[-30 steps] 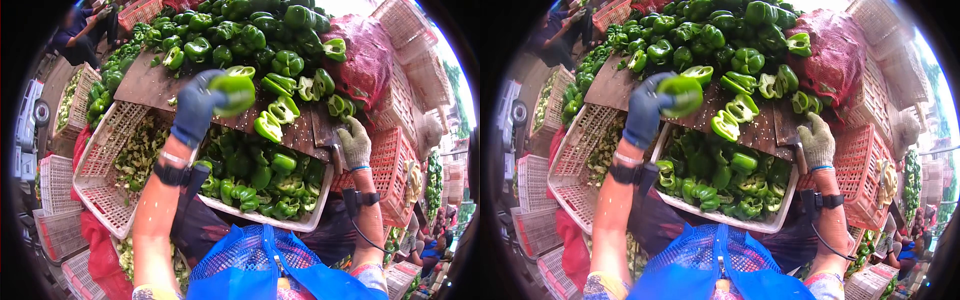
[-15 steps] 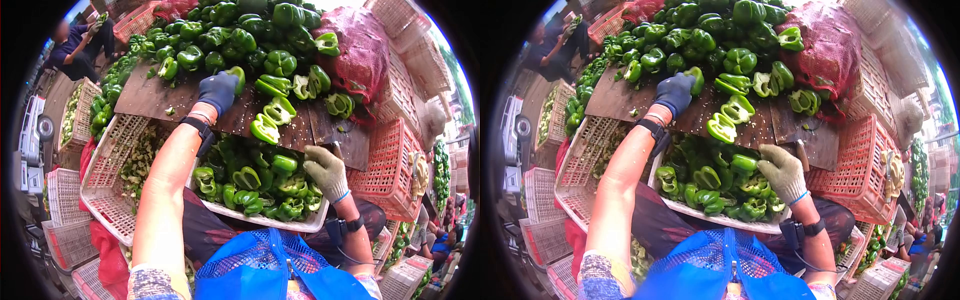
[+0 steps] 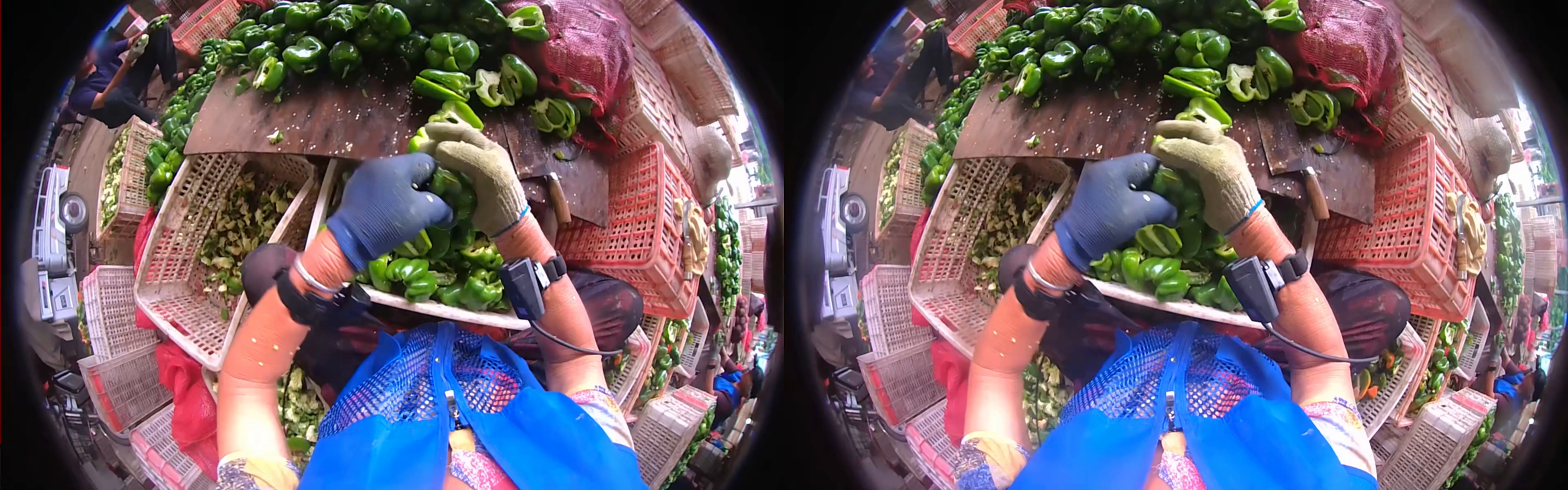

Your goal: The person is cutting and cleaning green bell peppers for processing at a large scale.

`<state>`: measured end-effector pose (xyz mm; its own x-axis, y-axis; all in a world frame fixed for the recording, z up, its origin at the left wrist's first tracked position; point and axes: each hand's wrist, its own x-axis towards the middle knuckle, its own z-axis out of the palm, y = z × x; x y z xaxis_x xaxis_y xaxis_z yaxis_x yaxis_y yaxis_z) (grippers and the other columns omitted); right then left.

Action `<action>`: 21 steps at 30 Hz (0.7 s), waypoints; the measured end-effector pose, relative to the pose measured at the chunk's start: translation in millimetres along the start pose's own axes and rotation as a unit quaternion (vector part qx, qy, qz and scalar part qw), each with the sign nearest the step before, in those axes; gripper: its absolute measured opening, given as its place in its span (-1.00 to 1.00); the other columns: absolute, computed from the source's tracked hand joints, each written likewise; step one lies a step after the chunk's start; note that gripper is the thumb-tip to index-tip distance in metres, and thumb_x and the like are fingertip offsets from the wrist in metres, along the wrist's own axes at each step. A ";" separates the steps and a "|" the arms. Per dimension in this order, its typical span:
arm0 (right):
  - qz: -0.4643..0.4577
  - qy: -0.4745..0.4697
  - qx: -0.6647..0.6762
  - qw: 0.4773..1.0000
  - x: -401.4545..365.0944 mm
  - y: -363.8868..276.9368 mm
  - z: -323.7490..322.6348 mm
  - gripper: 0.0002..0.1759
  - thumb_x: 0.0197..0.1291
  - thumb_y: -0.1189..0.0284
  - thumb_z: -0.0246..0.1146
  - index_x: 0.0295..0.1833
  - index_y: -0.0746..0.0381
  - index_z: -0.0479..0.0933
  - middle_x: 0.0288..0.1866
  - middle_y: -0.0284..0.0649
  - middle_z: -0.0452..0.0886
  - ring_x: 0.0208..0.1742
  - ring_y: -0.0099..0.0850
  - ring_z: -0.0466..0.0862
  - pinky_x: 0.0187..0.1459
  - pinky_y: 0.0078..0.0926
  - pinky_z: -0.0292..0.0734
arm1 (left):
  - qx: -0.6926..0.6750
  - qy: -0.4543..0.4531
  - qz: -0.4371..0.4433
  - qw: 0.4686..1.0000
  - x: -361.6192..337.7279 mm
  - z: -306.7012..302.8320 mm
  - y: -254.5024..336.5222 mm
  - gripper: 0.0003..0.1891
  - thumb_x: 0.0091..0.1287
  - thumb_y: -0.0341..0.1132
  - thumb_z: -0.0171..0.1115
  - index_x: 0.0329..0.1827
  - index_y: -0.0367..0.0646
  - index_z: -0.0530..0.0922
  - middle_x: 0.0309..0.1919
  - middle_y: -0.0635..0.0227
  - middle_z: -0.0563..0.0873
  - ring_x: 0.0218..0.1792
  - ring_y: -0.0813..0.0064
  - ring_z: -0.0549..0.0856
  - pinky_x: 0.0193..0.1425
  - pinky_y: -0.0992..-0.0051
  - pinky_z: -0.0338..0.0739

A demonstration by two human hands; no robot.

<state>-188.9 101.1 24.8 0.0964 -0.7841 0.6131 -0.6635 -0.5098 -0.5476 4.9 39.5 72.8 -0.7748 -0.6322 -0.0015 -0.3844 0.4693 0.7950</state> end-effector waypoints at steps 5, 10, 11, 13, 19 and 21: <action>0.312 0.150 0.249 0.904 -13.4 -35.2 15.7 -0.70 0.22 0.46 0.41 0.03 0.36 0.72 -0.05 -0.23 0.75 -0.09 -0.54 0.71 -0.03 -0.55 0.64 | 0.023 0.162 0.063 0.984 -30.1 51.5 -5.1 -0.69 0.12 -0.37 0.42 -0.04 -0.15 0.69 -0.31 0.09 0.76 -0.27 0.06 0.79 -0.16 0.23 0.67; 0.420 0.192 0.413 0.785 -32.0 -52.1 19.2 -0.62 0.21 0.49 0.39 0.14 0.36 0.64 -0.12 -0.17 0.75 -0.15 -0.46 0.75 -0.06 -0.54 0.67 | 0.050 0.181 0.111 0.976 -49.8 58.6 -3.9 -0.68 0.09 -0.36 0.45 -0.06 -0.17 0.69 -0.32 0.10 0.75 -0.31 0.06 0.76 -0.20 0.24 0.65; 0.473 0.198 0.531 0.674 -36.6 -55.0 19.1 -0.57 0.22 0.49 0.38 0.19 0.37 0.60 -0.05 -0.14 0.74 -0.12 -0.43 0.75 -0.03 -0.53 0.66 | 0.044 0.172 0.100 0.979 -53.1 58.8 -3.1 -0.68 0.08 -0.36 0.46 -0.08 -0.18 0.69 -0.33 0.12 0.74 -0.33 0.12 0.76 -0.20 0.27 0.65; 0.167 0.034 0.253 0.952 -50.5 -46.3 11.8 -0.46 0.18 0.50 0.38 0.30 0.37 0.53 0.04 -0.14 0.71 -0.08 -0.44 0.74 0.02 -0.52 0.65 | 0.035 0.154 0.075 0.985 -61.8 57.0 -0.6 -0.69 0.05 -0.35 0.48 -0.13 -0.21 0.71 -0.37 0.16 0.74 -0.36 0.24 0.76 -0.20 0.33 0.64; 0.403 -0.097 0.361 0.835 -69.9 -92.0 -6.3 -0.19 0.06 0.47 0.43 0.49 0.29 0.42 0.17 -0.16 0.65 0.10 -0.53 0.66 0.14 -0.50 0.62 | -0.139 0.062 -0.036 0.988 -73.7 50.2 -5.8 -0.70 0.04 -0.36 0.47 -0.16 -0.27 0.72 -0.38 0.23 0.76 -0.34 0.55 0.73 -0.19 0.45 0.61; 0.430 -0.110 0.279 0.852 -68.8 -102.7 -7.8 -0.09 -0.04 0.37 0.49 0.51 0.28 0.40 0.22 -0.13 0.64 0.18 -0.44 0.65 0.23 -0.45 0.59 | -0.120 0.077 -0.023 0.990 -77.8 58.4 -6.9 -0.69 0.05 -0.33 0.47 -0.15 -0.30 0.72 -0.33 0.17 0.78 -0.31 0.47 0.76 -0.15 0.42 0.63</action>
<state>-133.2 210.2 43.4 -0.0703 -0.9687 -0.2381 -0.1096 0.2447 -0.9634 38.5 121.5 32.0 -0.6672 -0.7440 0.0366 -0.2724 0.2894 0.9176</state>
